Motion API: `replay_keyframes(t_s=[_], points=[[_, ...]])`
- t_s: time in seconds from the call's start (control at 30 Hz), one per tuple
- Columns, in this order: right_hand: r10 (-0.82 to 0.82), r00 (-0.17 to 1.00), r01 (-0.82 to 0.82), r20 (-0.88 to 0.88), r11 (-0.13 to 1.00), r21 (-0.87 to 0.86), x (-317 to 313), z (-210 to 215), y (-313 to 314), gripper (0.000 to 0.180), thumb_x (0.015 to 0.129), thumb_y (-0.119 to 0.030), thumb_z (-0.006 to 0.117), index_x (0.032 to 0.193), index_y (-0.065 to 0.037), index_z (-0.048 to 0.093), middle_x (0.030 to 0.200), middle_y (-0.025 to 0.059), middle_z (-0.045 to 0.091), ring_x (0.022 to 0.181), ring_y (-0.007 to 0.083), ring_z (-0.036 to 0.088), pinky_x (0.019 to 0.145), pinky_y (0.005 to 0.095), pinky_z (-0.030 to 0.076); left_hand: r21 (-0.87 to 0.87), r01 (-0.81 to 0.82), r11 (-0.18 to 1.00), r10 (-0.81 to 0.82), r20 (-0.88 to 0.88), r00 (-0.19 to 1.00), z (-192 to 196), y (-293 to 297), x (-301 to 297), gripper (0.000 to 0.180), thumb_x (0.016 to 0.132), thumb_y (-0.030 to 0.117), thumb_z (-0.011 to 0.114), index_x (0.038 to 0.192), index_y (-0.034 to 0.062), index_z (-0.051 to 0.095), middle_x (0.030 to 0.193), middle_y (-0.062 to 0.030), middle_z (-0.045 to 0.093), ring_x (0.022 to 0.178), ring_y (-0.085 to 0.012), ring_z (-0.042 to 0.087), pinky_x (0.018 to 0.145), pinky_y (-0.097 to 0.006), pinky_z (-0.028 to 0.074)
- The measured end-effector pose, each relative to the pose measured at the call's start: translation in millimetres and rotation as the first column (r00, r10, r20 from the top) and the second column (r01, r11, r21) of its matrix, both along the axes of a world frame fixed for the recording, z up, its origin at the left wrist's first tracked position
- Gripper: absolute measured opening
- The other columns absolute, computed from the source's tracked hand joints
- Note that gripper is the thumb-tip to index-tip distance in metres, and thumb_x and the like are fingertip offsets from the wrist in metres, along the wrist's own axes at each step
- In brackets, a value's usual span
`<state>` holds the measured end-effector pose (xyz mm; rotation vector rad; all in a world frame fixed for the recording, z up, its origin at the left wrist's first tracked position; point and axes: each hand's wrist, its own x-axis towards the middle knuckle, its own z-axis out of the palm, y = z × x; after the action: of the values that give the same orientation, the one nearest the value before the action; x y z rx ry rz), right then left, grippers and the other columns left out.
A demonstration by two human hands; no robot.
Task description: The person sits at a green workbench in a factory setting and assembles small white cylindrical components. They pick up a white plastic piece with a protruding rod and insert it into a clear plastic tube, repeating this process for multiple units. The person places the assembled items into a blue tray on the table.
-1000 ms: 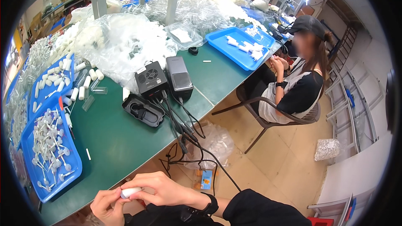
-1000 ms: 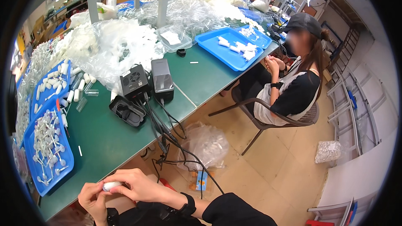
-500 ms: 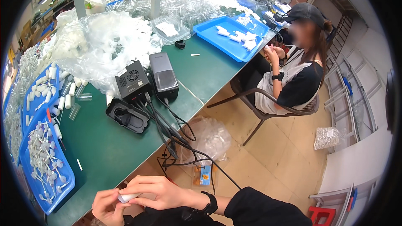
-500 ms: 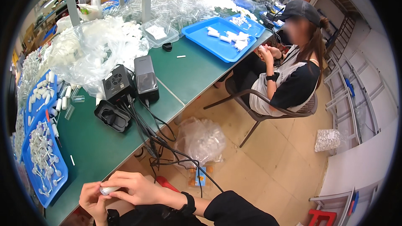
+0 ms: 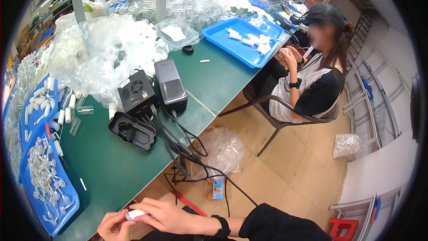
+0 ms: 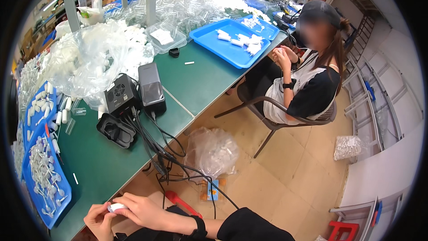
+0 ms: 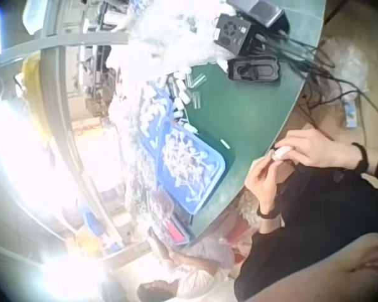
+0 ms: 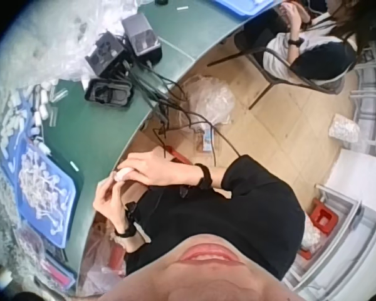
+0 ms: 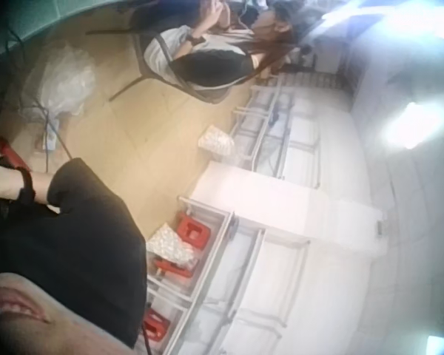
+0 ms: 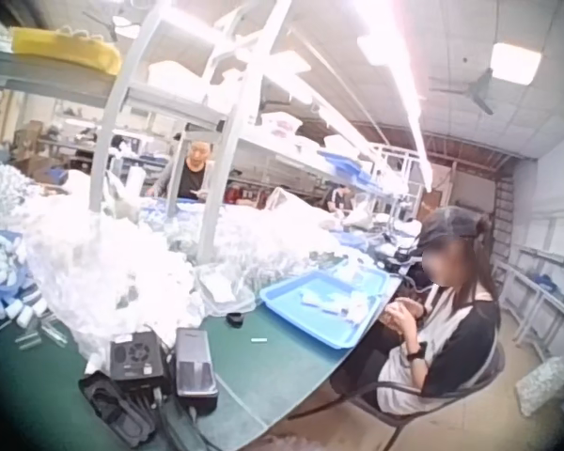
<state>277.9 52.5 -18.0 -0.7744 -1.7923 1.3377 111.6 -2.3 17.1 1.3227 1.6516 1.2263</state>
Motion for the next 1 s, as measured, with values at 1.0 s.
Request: replay_keyframes(t_s=[1.0], points=[[0.256, 0.967, -0.255, -0.016, 0.966, 0.041, -43, 16, -14, 0.021, 0.087, -0.014, 0.058, 0.103, -0.001, 0.056, 0.079, 0.0092, 0.053, 0.067, 0.0233, 0.052, 0.06, 0.032, 0.043, 0.455, 0.011, 0.89, 0.111, -0.24, 0.964, -11, -41, -40, 0.019, 0.067, -0.003, 0.073, 0.084, 0.0001, 0.067, 0.077, -0.0112, 0.062, 0.067, -0.0205, 0.059, 0.06, -0.027, 0.045]])
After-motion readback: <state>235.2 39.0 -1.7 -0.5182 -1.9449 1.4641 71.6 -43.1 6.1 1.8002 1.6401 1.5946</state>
